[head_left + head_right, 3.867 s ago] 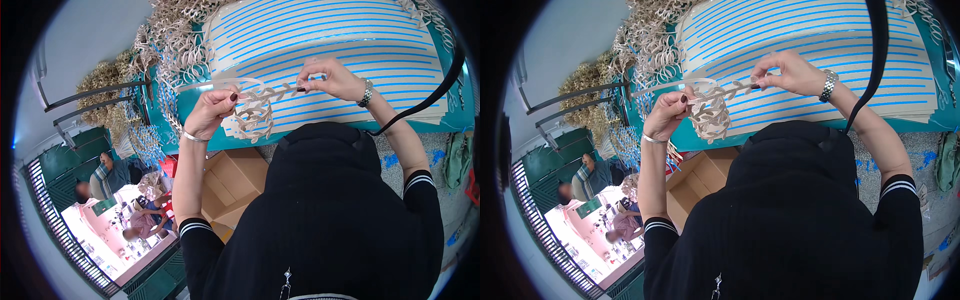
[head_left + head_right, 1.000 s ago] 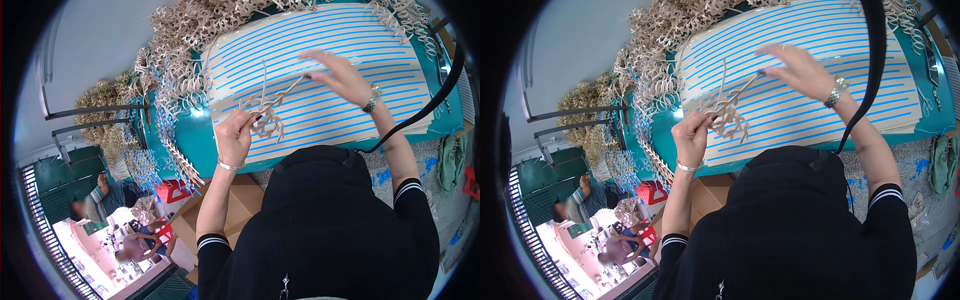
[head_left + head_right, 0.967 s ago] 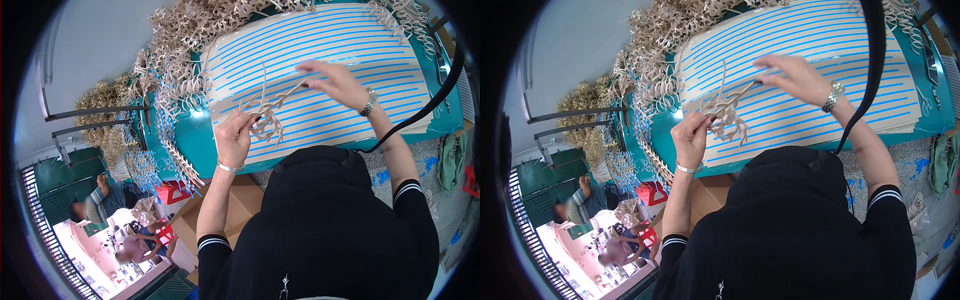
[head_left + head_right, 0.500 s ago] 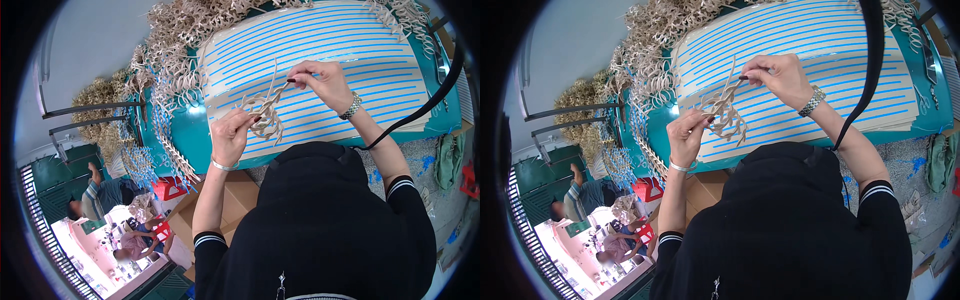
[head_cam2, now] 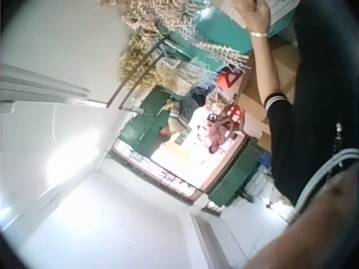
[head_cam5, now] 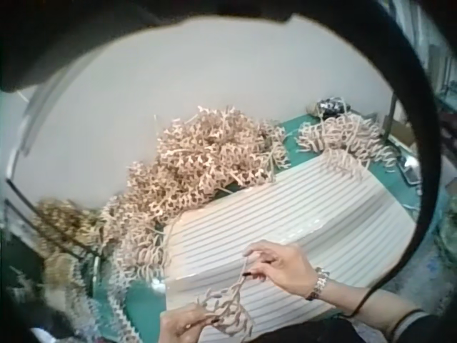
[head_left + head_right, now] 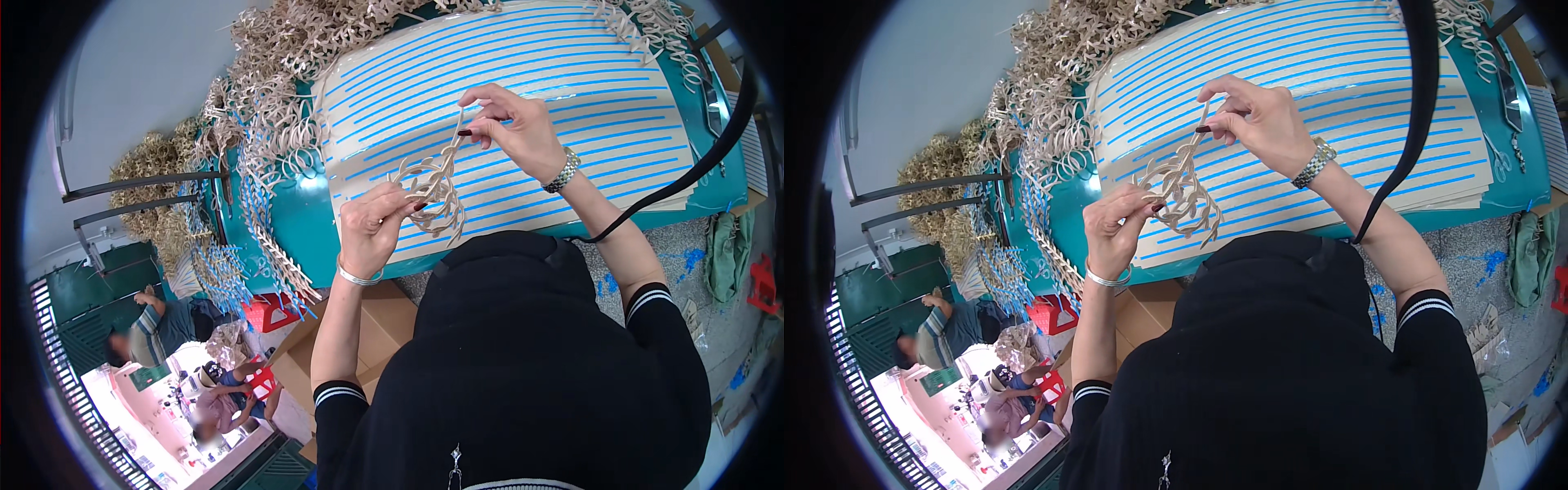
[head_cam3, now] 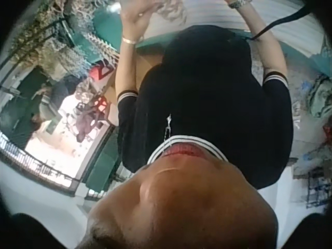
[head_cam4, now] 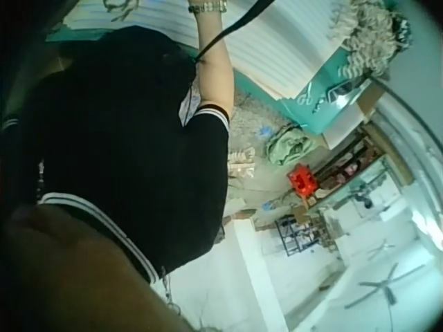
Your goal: The person peels decorative paper strips from adhesive backing sheets and folds and rolls them by hand into coiled ornaments.
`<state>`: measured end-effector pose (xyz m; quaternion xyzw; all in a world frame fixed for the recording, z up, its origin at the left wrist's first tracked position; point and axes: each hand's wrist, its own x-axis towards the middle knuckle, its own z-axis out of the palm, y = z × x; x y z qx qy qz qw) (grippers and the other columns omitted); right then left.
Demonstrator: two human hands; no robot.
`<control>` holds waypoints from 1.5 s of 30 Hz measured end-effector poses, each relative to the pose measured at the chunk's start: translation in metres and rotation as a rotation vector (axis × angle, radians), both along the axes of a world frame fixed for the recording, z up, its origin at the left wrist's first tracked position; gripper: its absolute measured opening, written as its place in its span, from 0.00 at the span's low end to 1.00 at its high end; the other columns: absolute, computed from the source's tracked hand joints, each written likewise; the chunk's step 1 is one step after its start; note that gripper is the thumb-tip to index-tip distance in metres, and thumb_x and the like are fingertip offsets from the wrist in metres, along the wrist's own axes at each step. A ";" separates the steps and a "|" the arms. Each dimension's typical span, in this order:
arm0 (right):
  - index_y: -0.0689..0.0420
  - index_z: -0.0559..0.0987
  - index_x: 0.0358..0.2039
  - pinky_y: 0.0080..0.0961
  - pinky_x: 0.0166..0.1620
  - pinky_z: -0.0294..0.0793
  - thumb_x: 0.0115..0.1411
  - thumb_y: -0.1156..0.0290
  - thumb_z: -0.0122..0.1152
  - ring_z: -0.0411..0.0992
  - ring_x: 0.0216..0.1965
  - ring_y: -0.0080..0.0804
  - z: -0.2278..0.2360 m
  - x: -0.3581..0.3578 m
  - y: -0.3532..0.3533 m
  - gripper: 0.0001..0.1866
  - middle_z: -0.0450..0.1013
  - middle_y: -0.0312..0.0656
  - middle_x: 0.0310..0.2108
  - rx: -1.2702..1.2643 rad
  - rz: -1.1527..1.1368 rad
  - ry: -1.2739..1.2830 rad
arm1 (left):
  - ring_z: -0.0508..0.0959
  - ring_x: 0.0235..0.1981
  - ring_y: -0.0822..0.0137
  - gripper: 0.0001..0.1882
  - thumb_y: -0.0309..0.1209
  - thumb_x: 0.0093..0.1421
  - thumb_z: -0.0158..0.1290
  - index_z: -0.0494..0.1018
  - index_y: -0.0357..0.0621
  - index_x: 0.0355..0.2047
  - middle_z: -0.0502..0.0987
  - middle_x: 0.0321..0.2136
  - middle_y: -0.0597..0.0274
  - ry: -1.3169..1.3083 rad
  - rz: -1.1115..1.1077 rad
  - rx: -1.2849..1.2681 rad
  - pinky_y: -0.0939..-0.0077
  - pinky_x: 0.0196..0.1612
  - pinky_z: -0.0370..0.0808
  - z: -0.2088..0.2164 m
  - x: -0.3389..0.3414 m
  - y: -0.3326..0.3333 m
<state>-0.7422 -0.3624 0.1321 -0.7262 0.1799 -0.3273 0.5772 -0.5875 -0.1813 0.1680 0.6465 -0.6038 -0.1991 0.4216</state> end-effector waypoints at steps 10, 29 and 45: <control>0.62 0.74 0.37 0.13 0.24 0.72 0.53 0.79 0.55 0.71 0.21 0.17 -0.004 0.003 0.001 0.09 0.74 0.39 0.22 0.057 0.034 0.000 | 0.74 0.19 0.67 0.06 0.15 0.44 0.53 0.75 0.34 0.25 0.74 0.19 0.57 0.036 -0.043 -0.023 0.80 0.23 0.68 0.000 0.000 0.002; 0.57 0.77 0.34 0.13 0.23 0.74 0.53 0.76 0.56 0.73 0.22 0.17 0.000 -0.001 0.003 0.07 0.75 0.38 0.22 0.052 0.004 0.000 | 0.74 0.20 0.67 0.06 0.14 0.44 0.53 0.75 0.34 0.24 0.75 0.20 0.58 0.029 -0.025 -0.007 0.81 0.24 0.69 0.005 -0.001 0.003; 0.58 0.75 0.41 0.17 0.33 0.76 0.54 0.77 0.54 0.74 0.27 0.21 -0.007 -0.004 -0.012 0.13 0.74 0.40 0.24 0.216 0.357 0.072 | 0.75 0.21 0.67 0.06 0.15 0.44 0.53 0.75 0.35 0.24 0.76 0.19 0.57 0.206 -0.119 0.025 0.80 0.25 0.70 0.005 -0.004 0.006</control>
